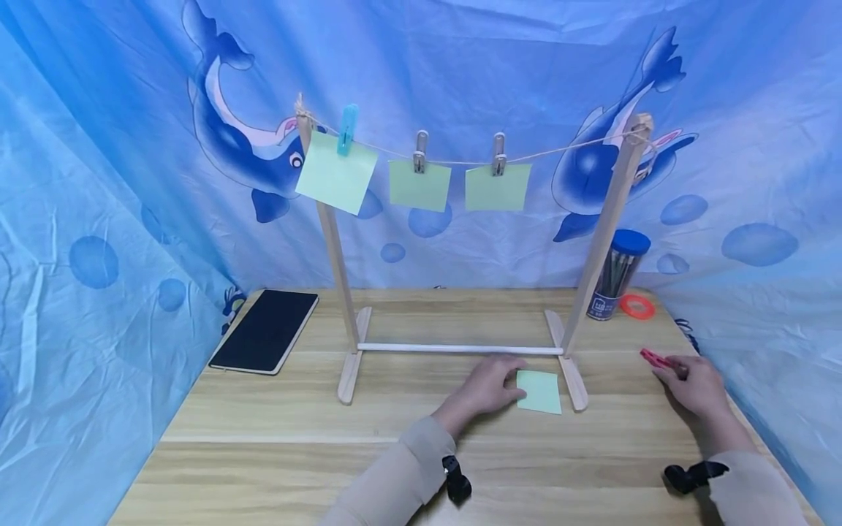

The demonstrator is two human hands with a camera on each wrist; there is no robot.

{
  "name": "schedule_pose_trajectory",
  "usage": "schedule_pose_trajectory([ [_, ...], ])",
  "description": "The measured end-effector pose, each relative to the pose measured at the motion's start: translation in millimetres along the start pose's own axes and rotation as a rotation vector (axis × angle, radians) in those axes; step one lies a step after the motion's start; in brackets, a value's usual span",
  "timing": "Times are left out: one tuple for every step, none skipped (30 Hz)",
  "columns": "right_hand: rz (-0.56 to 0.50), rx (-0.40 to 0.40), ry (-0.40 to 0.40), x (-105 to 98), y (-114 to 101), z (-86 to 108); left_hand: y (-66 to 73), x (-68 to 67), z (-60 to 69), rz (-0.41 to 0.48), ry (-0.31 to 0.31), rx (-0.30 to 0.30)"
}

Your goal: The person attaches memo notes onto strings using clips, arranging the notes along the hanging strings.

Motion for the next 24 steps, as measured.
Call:
schedule_pose_trajectory([
  [-0.005, 0.002, -0.002, 0.2, 1.0, 0.9, 0.3, 1.0, 0.0, -0.003, -0.01, -0.004],
  [-0.008, 0.004, -0.005, 0.1, 1.6, 1.9, 0.6, 1.6, 0.1, -0.003, -0.017, -0.009],
  [-0.01, 0.003, -0.003, -0.2, 2.3, 2.5, 0.7, 2.2, 0.0, 0.002, -0.025, -0.014],
  [-0.009, 0.008, -0.003, -0.5, 3.2, 3.2, 0.7, 2.4, -0.1, 0.01, -0.027, -0.015],
  [-0.006, 0.01, 0.001, -0.8, 4.3, 3.3, 0.2, 2.5, -0.3, 0.022, -0.03, -0.021],
  [-0.009, 0.014, 0.005, -1.4, 4.7, 3.5, -0.3, 2.3, -0.5, 0.038, -0.031, -0.027],
  [-0.009, 0.017, 0.009, -1.9, 5.2, 3.5, -1.4, 2.4, -0.4, 0.059, -0.032, -0.037],
  [-0.006, 0.018, 0.014, -2.3, 5.7, 3.4, -2.8, 2.7, -0.3, 0.089, -0.033, -0.051],
  [-0.006, 0.018, 0.019, -2.7, 6.0, 3.3, -4.4, 2.9, -0.3, 0.119, -0.034, -0.067],
  [-0.005, 0.017, 0.023, -3.1, 5.6, 2.9, -5.9, 2.6, 0.0, 0.145, -0.031, -0.081],
  [-0.008, 0.014, 0.027, -3.4, 5.0, 2.6, -7.4, 2.2, 0.4, 0.171, -0.028, -0.097],
  [-0.011, 0.015, 0.029, -3.8, 4.3, 2.7, -8.5, 1.7, 0.6, 0.194, -0.02, -0.108],
  [-0.011, 0.015, 0.03, -4.1, 3.8, 2.8, -9.4, 1.4, 0.8, 0.21, -0.013, -0.117],
  [-0.013, 0.019, 0.029, -4.5, 3.5, 3.2, -9.8, 0.7, 0.7, 0.219, -0.003, -0.121],
  [-0.023, 0.032, 0.025, -4.8, 3.4, 3.8, -9.7, -0.4, 0.6, 0.22, 0.008, -0.121],
  [-0.036, 0.051, 0.018, -4.9, 3.7, 4.3, -9.5, -1.5, 0.8, 0.222, 0.017, -0.121],
  [-0.049, 0.072, 0.008, -4.8, 4.0, 5.1, -9.2, -2.7, 0.9, 0.221, 0.028, -0.121],
  [-0.058, 0.089, 0.0, -4.8, 4.1, 5.6, -8.9, -4.1, 0.9, 0.221, 0.04, -0.121],
  [-0.07, 0.111, -0.008, -4.5, 4.5, 6.1, -8.7, -5.2, 1.1, 0.223, 0.052, -0.123],
  [-0.081, 0.127, -0.014, -4.3, 4.5, 6.9, -8.7, -6.4, 1.5, 0.224, 0.064, -0.126],
  [-0.094, 0.148, -0.021, -3.8, 4.7, 7.6, -8.9, -7.5, 1.8, 0.226, 0.078, -0.129],
  [-0.102, 0.16, -0.025, -3.2, 4.5, 8.2, -9.4, -8.2, 2.1, 0.229, 0.09, -0.135],
  [-0.116, 0.171, -0.026, -2.7, 4.3, 9.0, -10.0, -8.8, 2.4, 0.233, 0.102, -0.14],
  [-0.134, 0.182, -0.022, -2.4, 4.2, 9.9, -10.7, -9.1, 2.6, 0.238, 0.112, -0.144],
])
Point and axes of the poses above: each hand's wrist, its own z-axis away from the middle knuckle, its own x-axis out of the palm, y = z × x, the point moved 6 cm from there along -z, towards the middle knuckle, and after that the axes turned 3 degrees about -x, right-handed, at the moved point
